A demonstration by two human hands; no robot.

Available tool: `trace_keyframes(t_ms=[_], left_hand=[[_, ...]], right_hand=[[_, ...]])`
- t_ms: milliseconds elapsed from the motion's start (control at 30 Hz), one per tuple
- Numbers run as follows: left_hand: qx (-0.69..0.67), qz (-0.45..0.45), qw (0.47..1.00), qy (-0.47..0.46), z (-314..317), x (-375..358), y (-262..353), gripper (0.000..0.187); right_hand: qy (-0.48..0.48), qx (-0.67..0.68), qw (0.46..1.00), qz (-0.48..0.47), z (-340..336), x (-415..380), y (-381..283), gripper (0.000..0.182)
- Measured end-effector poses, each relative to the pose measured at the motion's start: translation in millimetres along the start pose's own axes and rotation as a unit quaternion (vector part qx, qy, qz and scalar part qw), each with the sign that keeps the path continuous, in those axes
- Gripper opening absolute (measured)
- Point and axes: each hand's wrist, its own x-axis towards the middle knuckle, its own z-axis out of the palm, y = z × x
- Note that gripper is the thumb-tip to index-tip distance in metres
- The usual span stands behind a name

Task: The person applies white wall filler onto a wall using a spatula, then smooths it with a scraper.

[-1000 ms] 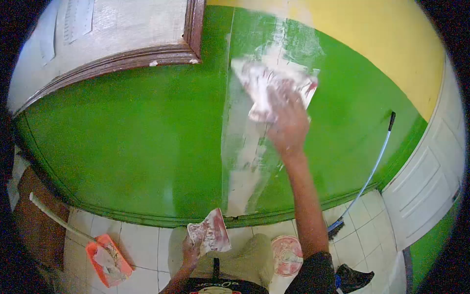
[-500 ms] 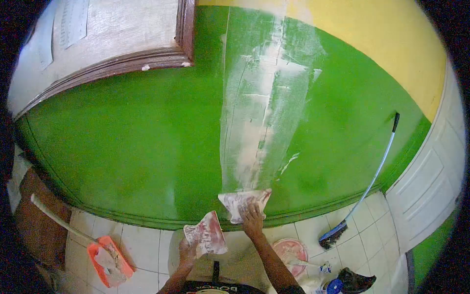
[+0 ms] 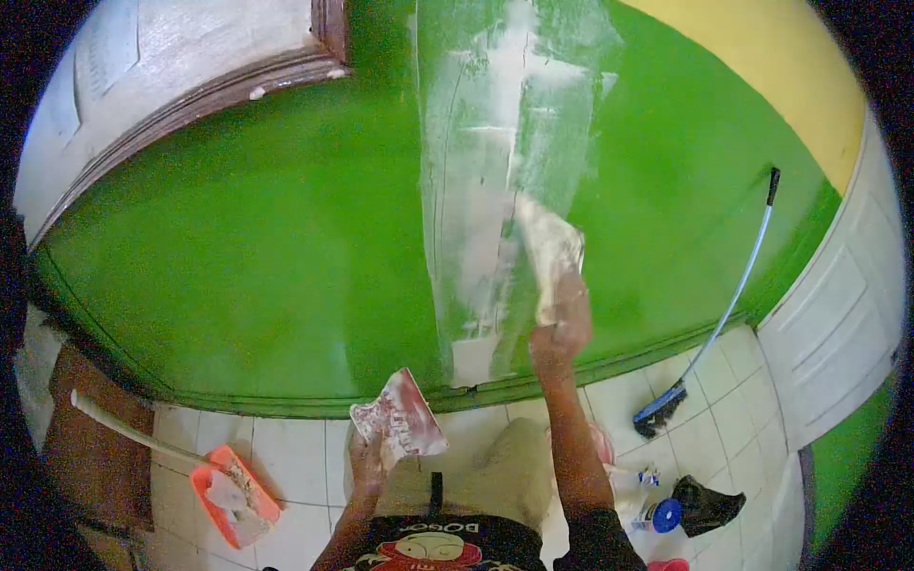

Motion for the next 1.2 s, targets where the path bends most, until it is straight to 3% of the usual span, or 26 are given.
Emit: trace_keyframes(t_ms=[33, 67, 100, 167, 233, 333, 433, 500, 600, 733, 800, 900, 1133, 1200], left_hand=[[-0.003, 0.012, 1.000, 0.017, -1.0, 0.3, -2.6, 0.033], [0.000, 0.009, 1.000, 0.018, -2.3, -1.0, -4.0, 0.033], [0.021, 0.012, 0.999, 0.024, -7.0, 0.3, -2.1, 0.033], [0.046, 0.009, 0.998, 0.034, -7.1, 0.7, -3.1, 0.032], [0.036, 0.015, 0.998, 0.046, -4.7, 2.0, -1.2, 0.031], [0.056, 0.005, 0.998, 0.040, 14.6, -10.0, 30.8, 0.032], [0.069, -0.006, 0.996, 0.048, 12.9, -12.4, 26.4, 0.030], [0.098, 0.056, 0.992, 0.063, 20.8, -15.5, 30.8, 0.030], [0.001, 0.009, 0.997, 0.074, 22.8, -16.7, 28.3, 0.030], [0.062, -0.022, 0.995, 0.075, 20.8, -16.2, 29.8, 0.030], [-0.013, -0.040, 0.994, 0.100, 22.2, -17.0, 23.4, 0.030], [0.036, 0.004, 0.997, 0.069, 24.0, -15.4, 30.5, 0.030], [-0.013, -0.007, 0.997, 0.079, 23.9, -15.3, 23.6, 0.030], [0.052, -0.001, 0.997, 0.055, 17.5, -14.9, 20.2, 0.031]], right_hand=[[-0.002, -0.001, 1.000, 0.004, -1.0, -9.0, 2.3, 0.029], [0.023, 0.038, 0.985, 0.167, -1.9, -26.1, 7.2, 0.026], [0.049, 0.074, 0.943, 0.320, -0.3, -52.0, 8.2, 0.022], [0.152, 0.246, 0.853, 0.434, -1.5, -116.2, 9.3, 0.019], [0.256, 0.349, 0.729, 0.531, -1.5, -182.6, 13.5, 0.018], [0.242, 0.331, 0.559, 0.721, 8.2, -278.9, 36.4, 0.017], [0.217, 0.306, 0.461, 0.804, 18.9, -337.1, 53.7, 0.016], [0.206, 0.300, 0.432, 0.825, 21.7, -358.2, 58.9, 0.016], [0.192, 0.301, 0.412, 0.838, 31.1, -373.7, 66.4, 0.015], [0.168, 0.327, 0.394, 0.842, 47.3, -376.8, 71.8, 0.015], [0.157, 0.344, 0.385, 0.842, 48.3, -378.0, 75.7, 0.014], [0.137, 0.377, 0.372, 0.837, 45.7, -377.7, 81.3, 0.014], [0.100, 0.442, 0.365, 0.814, 53.6, -362.5, 104.3, 0.014], [0.090, 0.460, 0.371, 0.802, 53.2, -355.3, 107.3, 0.015]])
